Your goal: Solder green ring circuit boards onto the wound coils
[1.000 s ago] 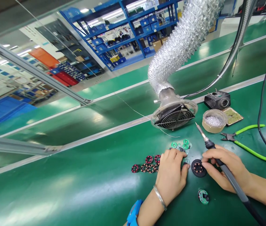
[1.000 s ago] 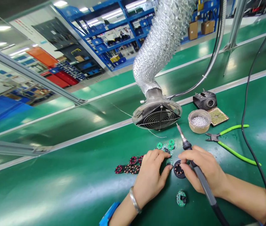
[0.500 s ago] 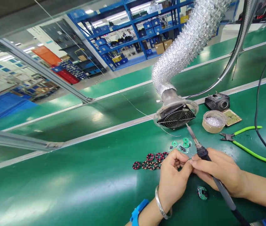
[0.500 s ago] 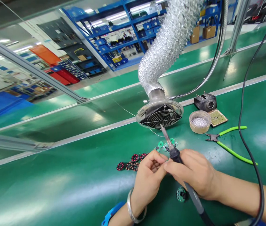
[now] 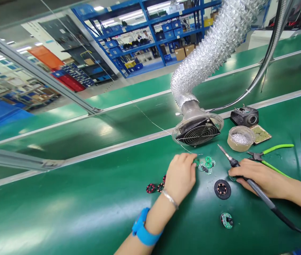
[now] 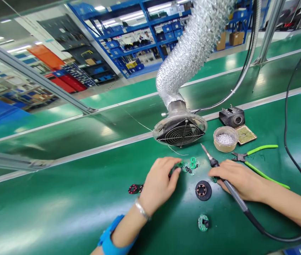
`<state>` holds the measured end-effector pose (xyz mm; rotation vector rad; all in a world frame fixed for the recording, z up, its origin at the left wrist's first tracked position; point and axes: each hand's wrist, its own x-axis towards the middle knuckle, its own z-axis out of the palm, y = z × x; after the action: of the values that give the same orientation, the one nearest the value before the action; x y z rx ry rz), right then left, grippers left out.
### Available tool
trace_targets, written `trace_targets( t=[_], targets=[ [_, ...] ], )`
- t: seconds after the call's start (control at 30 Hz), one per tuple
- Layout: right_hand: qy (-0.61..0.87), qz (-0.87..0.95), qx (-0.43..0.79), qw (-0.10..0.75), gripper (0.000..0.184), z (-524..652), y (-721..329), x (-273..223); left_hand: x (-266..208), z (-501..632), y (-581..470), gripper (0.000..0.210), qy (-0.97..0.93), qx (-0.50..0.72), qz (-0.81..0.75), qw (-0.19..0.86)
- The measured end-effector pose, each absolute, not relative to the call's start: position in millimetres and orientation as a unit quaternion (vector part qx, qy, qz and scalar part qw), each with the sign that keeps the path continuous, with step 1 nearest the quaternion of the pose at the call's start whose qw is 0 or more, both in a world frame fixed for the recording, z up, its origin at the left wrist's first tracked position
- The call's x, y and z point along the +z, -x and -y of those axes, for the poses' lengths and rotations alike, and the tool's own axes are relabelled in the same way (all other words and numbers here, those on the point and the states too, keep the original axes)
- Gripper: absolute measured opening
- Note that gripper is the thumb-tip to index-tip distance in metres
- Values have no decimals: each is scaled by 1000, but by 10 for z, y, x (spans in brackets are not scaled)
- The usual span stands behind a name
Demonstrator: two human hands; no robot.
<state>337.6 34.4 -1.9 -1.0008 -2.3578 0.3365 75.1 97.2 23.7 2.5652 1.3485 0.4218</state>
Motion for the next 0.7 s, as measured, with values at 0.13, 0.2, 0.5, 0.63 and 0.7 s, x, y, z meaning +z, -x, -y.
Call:
trace_targets(
  t=[0.13, 0.2, 0.5, 0.63, 0.7],
  targets=[
    [348, 890, 158, 250, 26, -382, -3437, -50, 183, -1343, -836, 28, -852, 30, -521, 39],
    [348, 886, 163, 259, 27, -375, -3444, -70, 168, -1446, -882, 23, -846, 21, -532, 37],
    [495, 757, 99, 415, 30, 4, -3315, -59, 321, -1132, -817, 14, -888, 122, -431, 106],
    [544, 732, 73, 404, 22, 57, -3147, -78, 237, -934, -882, 18, -921, 189, -297, 164],
    [555, 752, 44, 353, 18, 8, -3090, -128, 169, -913, -931, 21, -928, 195, -267, 172]
  ],
)
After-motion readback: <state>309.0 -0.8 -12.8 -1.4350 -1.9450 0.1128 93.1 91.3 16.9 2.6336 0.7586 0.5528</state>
